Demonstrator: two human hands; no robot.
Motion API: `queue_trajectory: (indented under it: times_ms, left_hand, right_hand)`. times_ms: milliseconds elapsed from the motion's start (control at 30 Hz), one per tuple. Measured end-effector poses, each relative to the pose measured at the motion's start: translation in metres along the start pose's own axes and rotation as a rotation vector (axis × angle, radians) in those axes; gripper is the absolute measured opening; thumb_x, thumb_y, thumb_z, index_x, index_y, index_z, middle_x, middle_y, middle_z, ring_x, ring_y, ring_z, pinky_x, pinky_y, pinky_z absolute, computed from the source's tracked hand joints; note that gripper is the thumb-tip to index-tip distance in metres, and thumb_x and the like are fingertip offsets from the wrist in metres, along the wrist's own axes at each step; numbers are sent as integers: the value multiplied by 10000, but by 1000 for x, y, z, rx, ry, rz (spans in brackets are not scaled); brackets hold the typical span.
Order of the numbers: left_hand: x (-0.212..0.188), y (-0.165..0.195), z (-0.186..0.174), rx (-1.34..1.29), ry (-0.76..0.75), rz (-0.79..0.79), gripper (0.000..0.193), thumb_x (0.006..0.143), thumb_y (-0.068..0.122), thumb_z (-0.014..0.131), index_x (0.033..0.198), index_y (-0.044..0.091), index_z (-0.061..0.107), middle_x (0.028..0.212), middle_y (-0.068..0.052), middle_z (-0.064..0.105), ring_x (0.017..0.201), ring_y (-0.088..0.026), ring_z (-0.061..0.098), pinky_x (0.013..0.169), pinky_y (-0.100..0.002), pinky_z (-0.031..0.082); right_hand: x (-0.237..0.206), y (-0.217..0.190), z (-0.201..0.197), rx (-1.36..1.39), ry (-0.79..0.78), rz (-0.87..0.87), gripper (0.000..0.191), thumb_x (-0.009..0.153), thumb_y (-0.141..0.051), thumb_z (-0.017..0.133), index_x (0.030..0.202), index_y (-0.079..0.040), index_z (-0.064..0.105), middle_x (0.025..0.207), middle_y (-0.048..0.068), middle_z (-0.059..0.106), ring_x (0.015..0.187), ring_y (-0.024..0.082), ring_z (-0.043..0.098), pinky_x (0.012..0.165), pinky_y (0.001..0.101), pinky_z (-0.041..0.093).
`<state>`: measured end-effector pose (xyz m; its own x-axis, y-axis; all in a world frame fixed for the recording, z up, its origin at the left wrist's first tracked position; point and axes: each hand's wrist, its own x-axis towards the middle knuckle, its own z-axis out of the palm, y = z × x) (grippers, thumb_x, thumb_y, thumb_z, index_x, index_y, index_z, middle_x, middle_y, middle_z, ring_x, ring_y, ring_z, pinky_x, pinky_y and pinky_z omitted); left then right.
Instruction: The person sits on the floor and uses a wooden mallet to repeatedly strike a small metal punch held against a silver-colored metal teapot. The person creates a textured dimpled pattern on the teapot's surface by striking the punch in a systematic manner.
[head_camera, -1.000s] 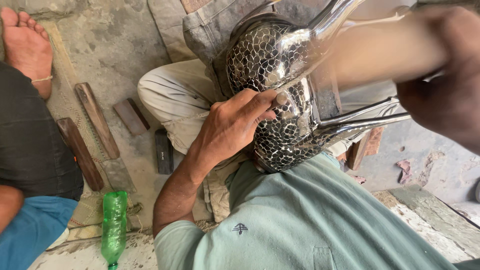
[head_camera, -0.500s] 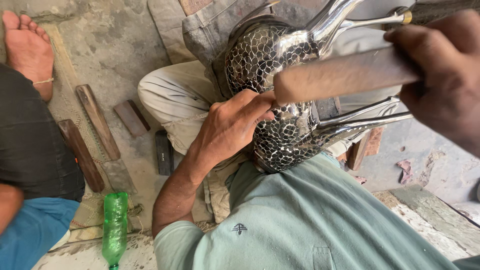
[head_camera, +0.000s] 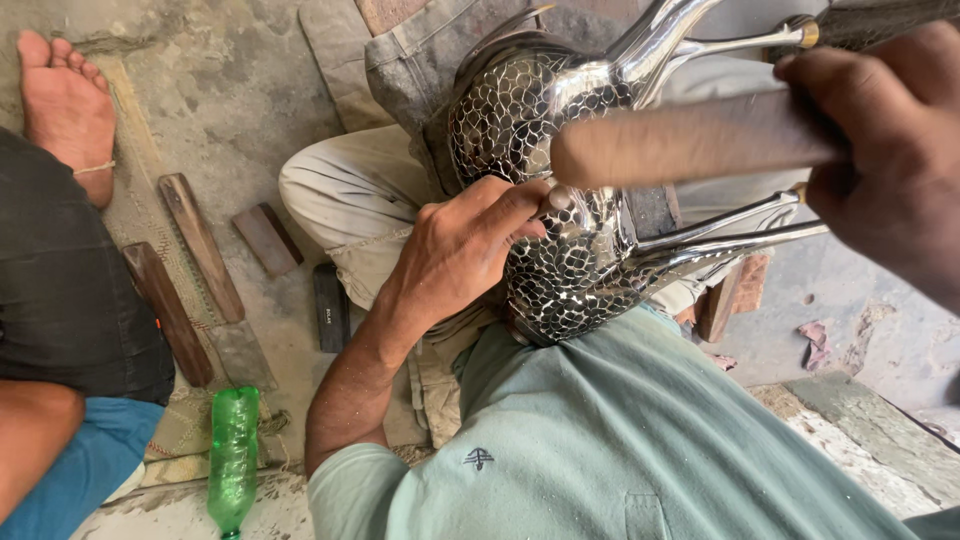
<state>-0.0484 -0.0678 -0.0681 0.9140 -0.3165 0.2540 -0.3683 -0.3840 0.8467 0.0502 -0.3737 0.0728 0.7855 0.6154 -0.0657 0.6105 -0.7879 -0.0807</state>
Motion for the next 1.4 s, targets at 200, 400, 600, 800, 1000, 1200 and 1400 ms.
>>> queue_trajectory:
  times_ms: [200,400,600,800,1000,1200,1400]
  left_hand:
    - [-13,0,-5,-158,234,31,272,1044,85,712,1256,162,560,1133,-52,702,939,-162,753,771,-237,665]
    - [-48,11,-7,-424,511,-437,219,1042,48,714,1203,23,568,1089,-69,709,902,-151,738,778,-252,625]
    - [-60,1,5,-18,356,-429,270,974,77,717,1207,-10,611,1092,-117,732,778,-162,726,620,-264,581]
    - [-37,-30,15,95,642,-355,162,1022,85,716,1161,40,645,972,-63,763,738,-141,731,584,-255,542]
    - [-16,-63,10,264,657,-213,145,1086,123,708,1201,88,627,1067,-25,740,905,-112,749,733,-246,608]
    - [-61,-10,22,-27,594,-358,219,1007,86,714,1182,-18,635,1193,-147,623,928,-187,726,674,-232,657]
    - [-58,16,18,-228,581,-383,174,1029,130,743,1095,26,620,1165,-82,702,1021,-169,761,766,-255,678]
  right_hand:
    - [-17,-2,12,384,13,311,340,952,28,745,1257,83,603,1010,209,681,922,311,716,771,406,597]
    - [-61,-17,46,899,60,514,368,955,-58,801,1202,97,576,1011,163,716,876,214,717,819,351,606]
    - [-78,-47,97,1392,134,689,498,864,-103,802,1291,49,597,968,98,703,820,182,711,759,320,613]
    - [-76,-52,110,1313,264,602,468,921,-90,777,1308,95,589,909,115,680,785,201,690,734,311,588]
    - [-75,-44,115,1419,324,614,499,926,-155,747,1327,93,585,844,114,656,713,220,660,667,333,578]
    - [-68,-44,108,1454,304,616,485,942,-150,739,1311,114,567,865,132,653,704,215,657,702,343,583]
    - [-38,-46,76,1268,127,589,474,947,-49,787,1288,80,484,973,112,665,796,192,663,767,321,573]
